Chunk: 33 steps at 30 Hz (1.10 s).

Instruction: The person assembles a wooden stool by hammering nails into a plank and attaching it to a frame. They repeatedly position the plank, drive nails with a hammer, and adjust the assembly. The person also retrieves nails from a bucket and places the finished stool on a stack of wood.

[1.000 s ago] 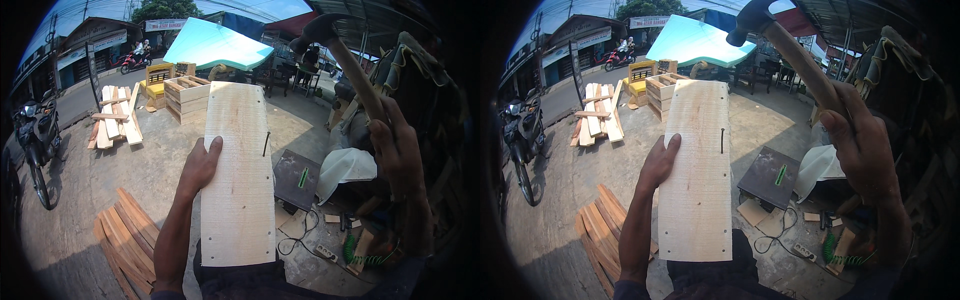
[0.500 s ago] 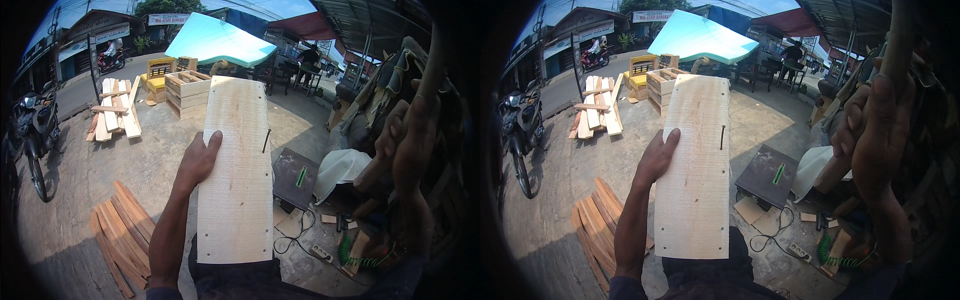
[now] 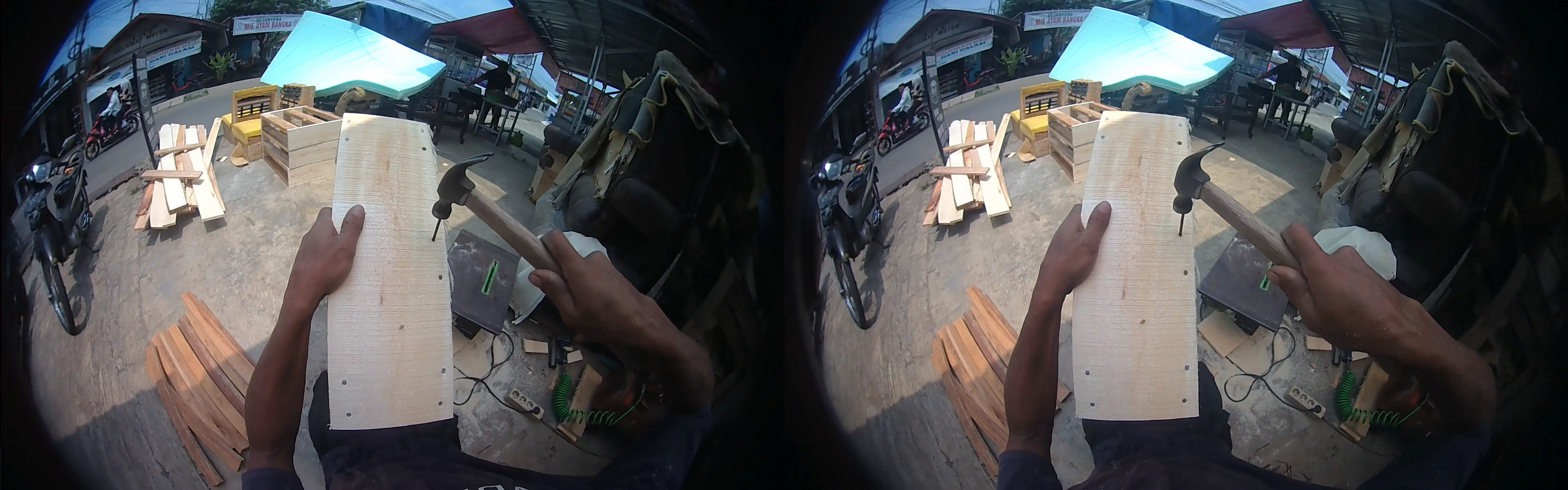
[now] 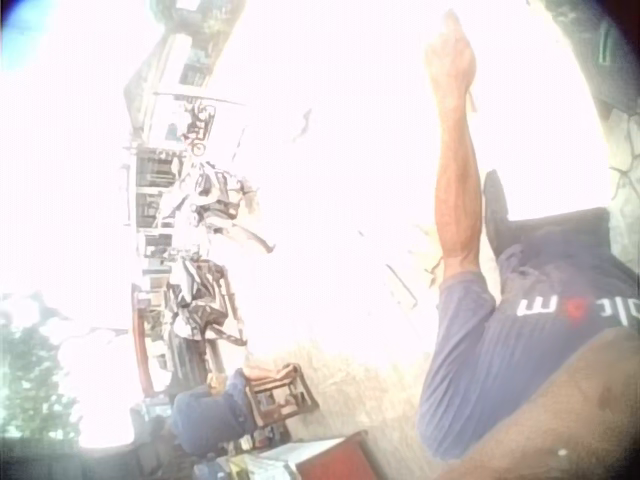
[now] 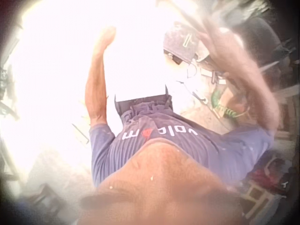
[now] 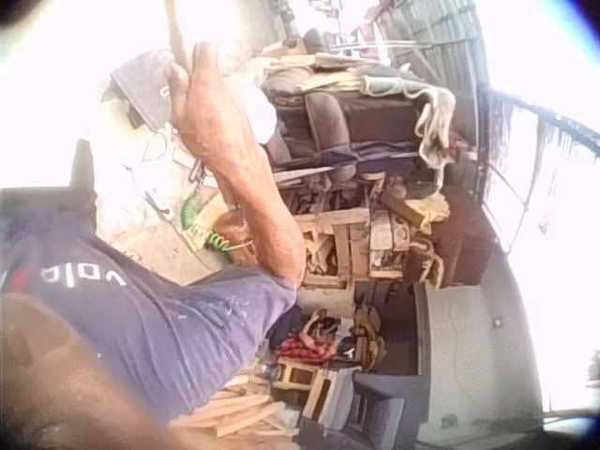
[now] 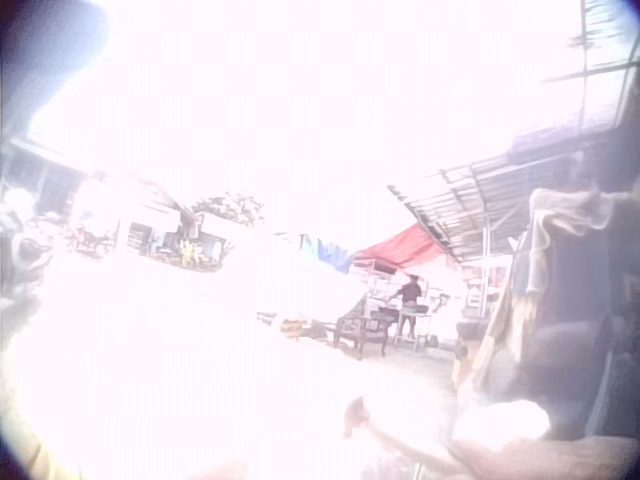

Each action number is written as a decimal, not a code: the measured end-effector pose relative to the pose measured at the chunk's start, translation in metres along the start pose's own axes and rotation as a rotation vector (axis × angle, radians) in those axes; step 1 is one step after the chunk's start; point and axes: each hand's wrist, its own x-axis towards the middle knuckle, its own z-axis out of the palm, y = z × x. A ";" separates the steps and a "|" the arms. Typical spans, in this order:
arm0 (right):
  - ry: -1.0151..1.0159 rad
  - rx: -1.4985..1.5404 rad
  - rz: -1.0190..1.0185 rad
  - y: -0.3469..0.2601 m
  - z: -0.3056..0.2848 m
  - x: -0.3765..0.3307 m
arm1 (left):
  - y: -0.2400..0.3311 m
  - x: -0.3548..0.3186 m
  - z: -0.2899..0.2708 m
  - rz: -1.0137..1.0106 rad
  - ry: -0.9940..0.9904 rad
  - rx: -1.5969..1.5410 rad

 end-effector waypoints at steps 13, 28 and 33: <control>0.236 0.180 0.083 -0.005 -0.025 -0.016 | -0.003 -0.009 -0.009 0.014 0.099 0.107; 1.148 1.206 -0.322 0.034 -0.042 -0.035 | 0.005 -0.015 -0.012 0.001 -0.004 -0.010; 0.258 0.422 -0.039 0.007 0.028 -0.023 | 0.004 -0.016 -0.008 -0.046 0.020 0.036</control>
